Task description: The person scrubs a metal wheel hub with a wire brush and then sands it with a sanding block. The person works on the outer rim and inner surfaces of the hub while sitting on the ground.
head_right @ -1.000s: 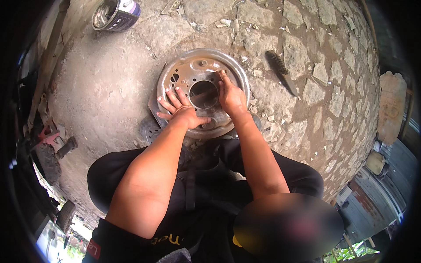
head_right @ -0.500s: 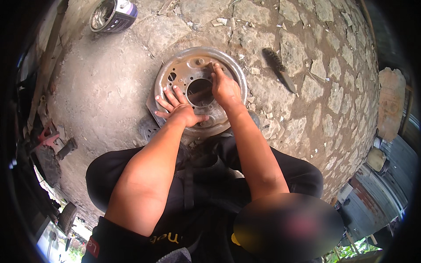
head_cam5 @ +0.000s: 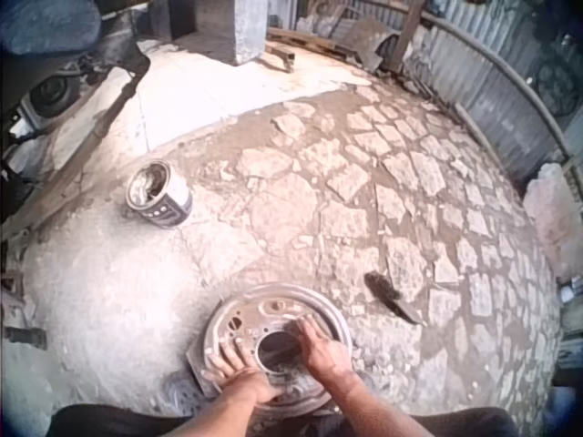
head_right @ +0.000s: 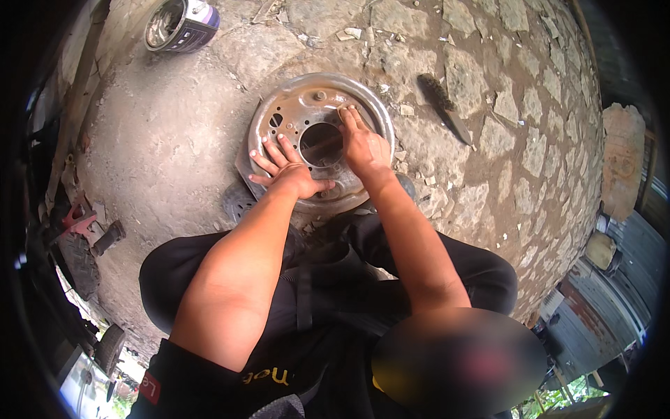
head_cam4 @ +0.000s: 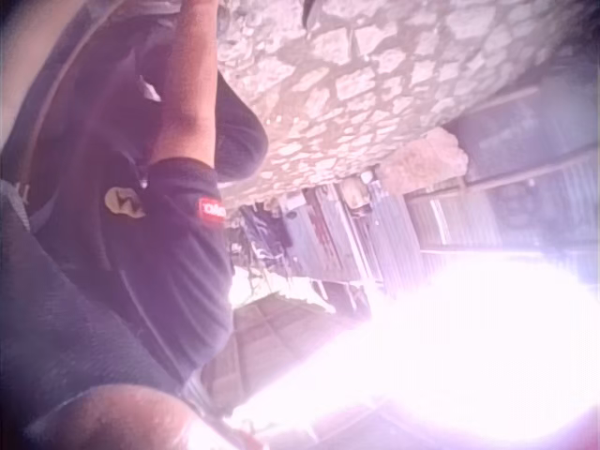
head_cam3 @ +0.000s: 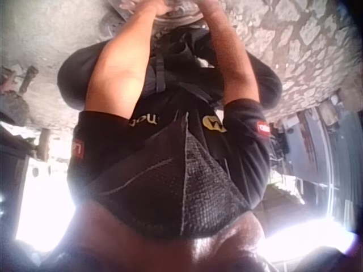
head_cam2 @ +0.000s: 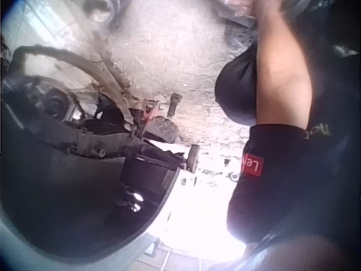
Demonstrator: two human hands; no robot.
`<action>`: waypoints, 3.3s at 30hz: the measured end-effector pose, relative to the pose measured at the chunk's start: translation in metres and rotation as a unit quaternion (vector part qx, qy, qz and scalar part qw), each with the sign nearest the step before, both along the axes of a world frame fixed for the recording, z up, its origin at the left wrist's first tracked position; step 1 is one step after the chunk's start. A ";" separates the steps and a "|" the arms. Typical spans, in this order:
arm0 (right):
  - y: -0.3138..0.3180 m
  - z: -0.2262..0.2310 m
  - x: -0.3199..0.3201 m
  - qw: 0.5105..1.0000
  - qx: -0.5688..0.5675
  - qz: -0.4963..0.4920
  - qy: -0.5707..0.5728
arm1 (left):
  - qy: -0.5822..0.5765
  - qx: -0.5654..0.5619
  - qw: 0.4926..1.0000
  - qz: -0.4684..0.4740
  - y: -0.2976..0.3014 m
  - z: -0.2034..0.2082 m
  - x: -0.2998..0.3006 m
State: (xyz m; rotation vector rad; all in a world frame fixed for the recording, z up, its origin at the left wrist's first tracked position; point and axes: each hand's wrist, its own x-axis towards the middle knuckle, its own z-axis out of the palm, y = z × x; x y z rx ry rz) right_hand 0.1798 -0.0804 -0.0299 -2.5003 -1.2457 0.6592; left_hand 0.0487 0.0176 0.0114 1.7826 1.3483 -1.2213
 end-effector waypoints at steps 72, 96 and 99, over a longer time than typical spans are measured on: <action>0.017 0.047 0.057 0.992 0.040 -0.015 0.115 | -0.001 -0.009 1.000 0.007 0.001 -0.003 -0.006; -0.092 -0.047 0.206 0.912 -0.344 -0.161 -0.155 | -0.012 0.008 1.000 0.016 0.001 -0.002 -0.006; -0.101 -0.041 0.209 0.947 -0.232 -0.159 -0.154 | -0.018 0.010 1.000 0.014 -0.001 -0.004 -0.008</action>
